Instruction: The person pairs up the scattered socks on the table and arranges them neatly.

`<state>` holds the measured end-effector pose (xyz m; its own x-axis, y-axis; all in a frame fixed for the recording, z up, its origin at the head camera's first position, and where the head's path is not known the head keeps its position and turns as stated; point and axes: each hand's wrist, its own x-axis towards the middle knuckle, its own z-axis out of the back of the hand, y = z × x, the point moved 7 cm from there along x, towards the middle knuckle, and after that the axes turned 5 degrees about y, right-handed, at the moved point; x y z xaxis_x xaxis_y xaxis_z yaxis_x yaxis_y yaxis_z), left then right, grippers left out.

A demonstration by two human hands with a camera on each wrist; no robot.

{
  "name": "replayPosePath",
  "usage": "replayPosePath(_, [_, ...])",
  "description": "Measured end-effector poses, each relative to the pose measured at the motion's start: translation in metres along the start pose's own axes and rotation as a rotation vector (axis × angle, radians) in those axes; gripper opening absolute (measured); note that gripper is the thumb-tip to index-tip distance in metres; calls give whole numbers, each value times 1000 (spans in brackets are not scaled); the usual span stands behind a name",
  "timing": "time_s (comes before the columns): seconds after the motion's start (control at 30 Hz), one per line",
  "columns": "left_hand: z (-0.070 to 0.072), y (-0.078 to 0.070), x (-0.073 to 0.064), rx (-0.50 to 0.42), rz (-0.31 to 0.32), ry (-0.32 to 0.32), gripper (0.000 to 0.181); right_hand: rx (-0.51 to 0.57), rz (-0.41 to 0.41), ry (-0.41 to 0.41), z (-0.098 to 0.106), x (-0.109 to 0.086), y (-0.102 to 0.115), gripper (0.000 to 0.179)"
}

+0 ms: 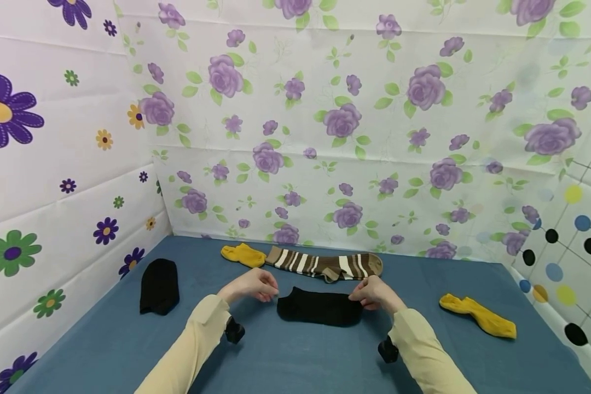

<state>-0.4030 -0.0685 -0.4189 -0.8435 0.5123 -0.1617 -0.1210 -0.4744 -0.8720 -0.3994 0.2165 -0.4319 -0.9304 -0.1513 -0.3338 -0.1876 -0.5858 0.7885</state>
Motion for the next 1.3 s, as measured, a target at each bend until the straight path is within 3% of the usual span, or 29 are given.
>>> replayPosePath(0.5, [37, 8, -19, 88, 37, -143, 10, 21, 16, -28, 4, -6, 4, 9])
replayPosePath(0.77, [63, 18, -32, 201, 45, -282, 8, -56, 140, -37, 2, -9, 21, 10])
replayPosePath(1.0, [77, 22, -45, 448, 86, -369, 4, -62, 215, -61, 0, -9, 32, 13])
replayPosePath(1.3, [105, 25, -72, 631, 192, -474, 4, -58, 406, -31, -9, -13, 51, 17])
